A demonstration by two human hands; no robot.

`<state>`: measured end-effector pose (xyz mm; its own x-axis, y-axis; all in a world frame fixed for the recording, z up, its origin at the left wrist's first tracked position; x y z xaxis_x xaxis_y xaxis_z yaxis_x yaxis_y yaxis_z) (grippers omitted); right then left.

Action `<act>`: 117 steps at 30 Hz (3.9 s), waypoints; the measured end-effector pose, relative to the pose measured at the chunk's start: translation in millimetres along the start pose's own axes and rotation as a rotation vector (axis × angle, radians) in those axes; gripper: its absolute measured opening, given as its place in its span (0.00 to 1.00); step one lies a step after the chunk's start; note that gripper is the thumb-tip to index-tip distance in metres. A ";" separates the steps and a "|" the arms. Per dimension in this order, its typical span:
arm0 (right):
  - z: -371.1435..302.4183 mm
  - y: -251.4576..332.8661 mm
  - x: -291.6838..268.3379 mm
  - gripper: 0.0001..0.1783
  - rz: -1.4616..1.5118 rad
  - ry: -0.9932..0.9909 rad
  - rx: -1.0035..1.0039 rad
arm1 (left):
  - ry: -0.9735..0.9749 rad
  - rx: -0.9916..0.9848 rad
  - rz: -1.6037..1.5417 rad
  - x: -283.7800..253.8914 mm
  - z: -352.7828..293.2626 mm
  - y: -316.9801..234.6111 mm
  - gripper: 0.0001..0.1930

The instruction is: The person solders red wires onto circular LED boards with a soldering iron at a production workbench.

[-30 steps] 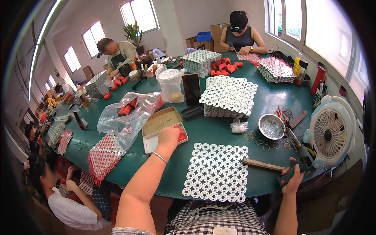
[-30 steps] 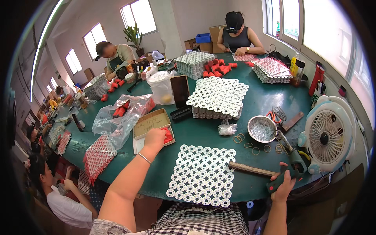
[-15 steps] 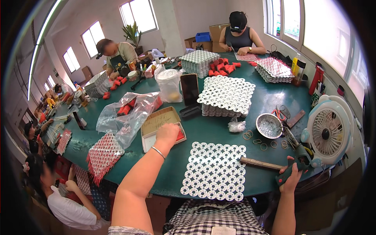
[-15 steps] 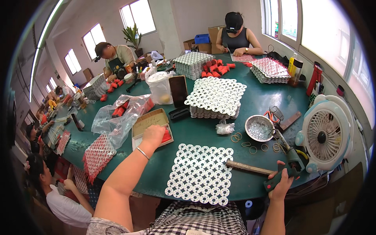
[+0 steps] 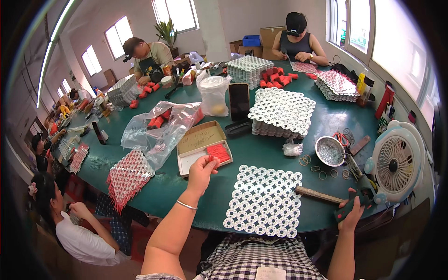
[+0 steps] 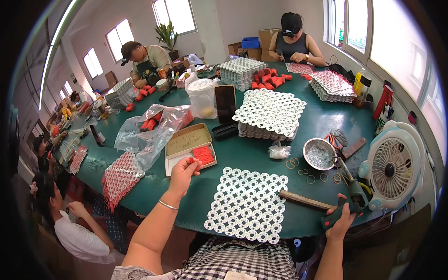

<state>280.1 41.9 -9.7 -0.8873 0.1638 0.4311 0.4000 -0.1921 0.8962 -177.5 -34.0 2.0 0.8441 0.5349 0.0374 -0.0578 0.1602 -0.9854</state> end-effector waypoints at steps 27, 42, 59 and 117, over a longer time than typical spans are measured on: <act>-119.4 12.7 115.1 0.20 0.197 0.772 0.568 | 0.510 -0.668 -0.409 101.8 -132.6 -33.0 0.08; -85.8 -4.5 118.1 0.26 -0.156 0.961 0.435 | 0.737 -0.803 -0.218 125.5 -122.9 -33.8 0.11; -49.4 -21.4 145.0 0.24 0.096 0.819 0.609 | 0.576 -0.954 -0.478 124.9 -91.7 -6.6 0.05; 69.2 104.7 149.9 0.30 -0.920 0.680 -0.082 | 0.431 0.175 0.252 71.1 -31.7 -16.5 0.06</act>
<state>204.8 113.3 156.0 -0.7863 -0.2776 -0.5520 -0.4584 -0.3370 0.8224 -99.6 -24.9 15.6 0.9331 0.1912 -0.3047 -0.3440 0.2268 -0.9112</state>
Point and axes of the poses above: each hand's wrist, its own z-axis towards the middle knuckle, its own x-axis out of the palm, y = z × x, the point moved 3 cm from there along z, towards the middle knuckle, and after that the axes turned 3 degrees about x, right-handed, at the moved point
